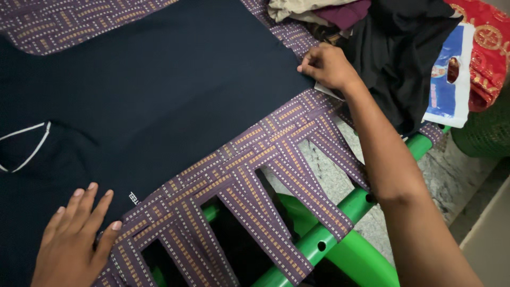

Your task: The person unfolds and folds a navy blue polo shirt on a patterned bedspread, smoothing the fabric by hand and carefully aligning the collar and sleeves.

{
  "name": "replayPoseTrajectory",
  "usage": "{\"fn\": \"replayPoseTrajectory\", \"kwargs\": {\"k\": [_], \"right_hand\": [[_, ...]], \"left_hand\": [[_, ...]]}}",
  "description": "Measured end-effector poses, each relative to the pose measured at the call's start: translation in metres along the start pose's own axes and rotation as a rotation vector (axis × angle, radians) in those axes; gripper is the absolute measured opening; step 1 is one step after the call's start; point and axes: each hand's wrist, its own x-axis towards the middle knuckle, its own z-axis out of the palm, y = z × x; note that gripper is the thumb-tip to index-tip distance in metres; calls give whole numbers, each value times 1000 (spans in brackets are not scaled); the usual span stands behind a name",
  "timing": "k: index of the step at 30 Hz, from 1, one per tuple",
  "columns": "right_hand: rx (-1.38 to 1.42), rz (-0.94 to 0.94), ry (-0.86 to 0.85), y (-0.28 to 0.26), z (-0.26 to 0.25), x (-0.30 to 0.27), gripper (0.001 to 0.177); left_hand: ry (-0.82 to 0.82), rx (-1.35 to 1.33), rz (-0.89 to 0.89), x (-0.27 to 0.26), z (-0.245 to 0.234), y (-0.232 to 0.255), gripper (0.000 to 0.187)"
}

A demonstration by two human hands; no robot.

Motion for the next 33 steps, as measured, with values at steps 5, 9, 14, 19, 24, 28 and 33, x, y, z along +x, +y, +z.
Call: {"fn": "replayPoseTrajectory", "kwargs": {"k": [5,9,14,19,24,28,33], "right_hand": [[77,200,97,6,8,1,23],[98,216,28,11,16,5,23],[287,351,-223,7,-6,-2,42],[358,275,-313,26,-15,-7,54],[-441,56,-54,-35,-14,-4,77],[-403,-292,66,-123,21,-4,71],[-202,-555,-318,-170,80,-24,75]], "left_hand": [[-19,1,-5,0,4,-3,67],[-24,15,-2,0,7,-3,68],[-22,-9,-3,2,-3,0,67],[44,-93,30,1,-24,12,66],[22,-117,-29,4,-44,26,65],[148,-185,-24,3,-53,33,67],[92,-3,-207,3,-54,17,81]]}}
